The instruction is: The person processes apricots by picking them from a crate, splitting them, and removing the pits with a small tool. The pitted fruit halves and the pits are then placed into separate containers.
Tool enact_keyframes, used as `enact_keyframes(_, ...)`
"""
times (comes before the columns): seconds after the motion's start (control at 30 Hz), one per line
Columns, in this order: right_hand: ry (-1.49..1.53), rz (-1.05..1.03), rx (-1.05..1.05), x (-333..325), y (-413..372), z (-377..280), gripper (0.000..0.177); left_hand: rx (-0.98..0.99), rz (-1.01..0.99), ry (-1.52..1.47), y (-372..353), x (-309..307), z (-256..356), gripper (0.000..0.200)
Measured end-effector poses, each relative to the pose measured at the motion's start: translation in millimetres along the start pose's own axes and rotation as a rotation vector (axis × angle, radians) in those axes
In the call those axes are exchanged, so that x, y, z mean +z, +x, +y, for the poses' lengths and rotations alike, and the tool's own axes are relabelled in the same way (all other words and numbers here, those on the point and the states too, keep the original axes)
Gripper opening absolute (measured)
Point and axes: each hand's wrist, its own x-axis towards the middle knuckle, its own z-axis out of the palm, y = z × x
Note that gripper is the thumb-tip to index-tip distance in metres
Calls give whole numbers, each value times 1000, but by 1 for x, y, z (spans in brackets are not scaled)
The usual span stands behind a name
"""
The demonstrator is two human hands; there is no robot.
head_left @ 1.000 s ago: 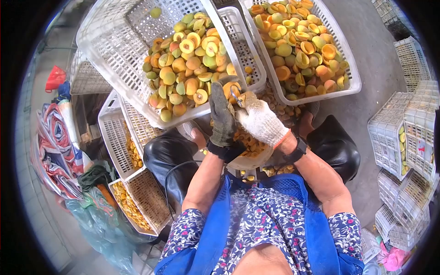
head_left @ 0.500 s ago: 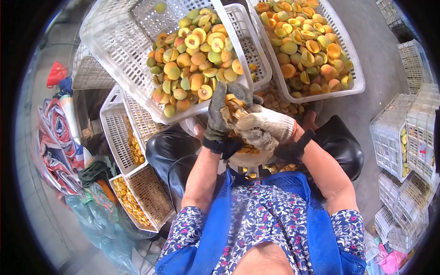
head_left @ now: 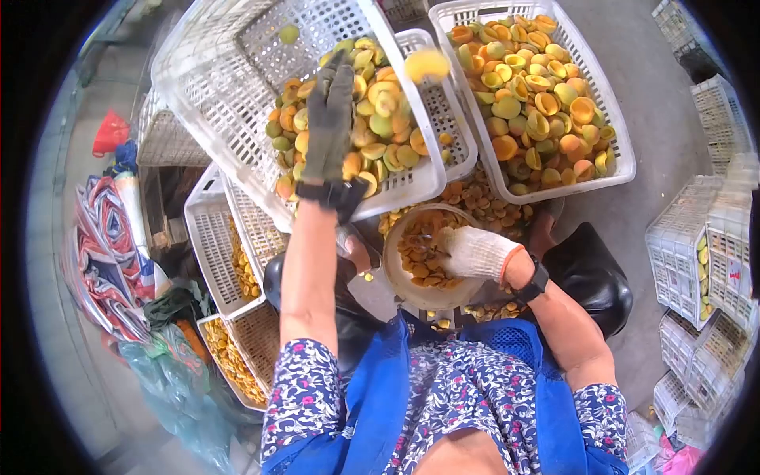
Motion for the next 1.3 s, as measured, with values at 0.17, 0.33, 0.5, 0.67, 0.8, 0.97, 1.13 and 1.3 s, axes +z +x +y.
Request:
enact_keyframes(0.17,-15,88,-188,-7,1,6,26,252,4,1517,34,-90,-106,46)
enact_keyframes(0.33,121,71,24,0,2,-18,28,165,15,1658,9,-72,-79,31)
enact_keyframes(0.5,-251,-176,83,1,4,-4,24,-123,224,537,-37,-37,-41,25)
enact_keyframes(0.67,223,448,-91,-21,22,-15,28,-343,133,-12,-96,14,-10,43)
enact_keyframes(0.8,-337,728,-241,-18,23,-16,18,-388,134,-270,-118,52,8,42)
enact_keyframes(0.97,-671,824,-194,-21,16,-21,17,-335,199,-186,-125,68,-7,42)
enact_keyframes(1.13,-704,829,-196,-19,14,-17,10,-281,294,-91,-132,85,-14,37)
enact_keyframes(1.3,-657,773,-289,-21,14,-8,6,-246,181,334,-131,80,-16,43)
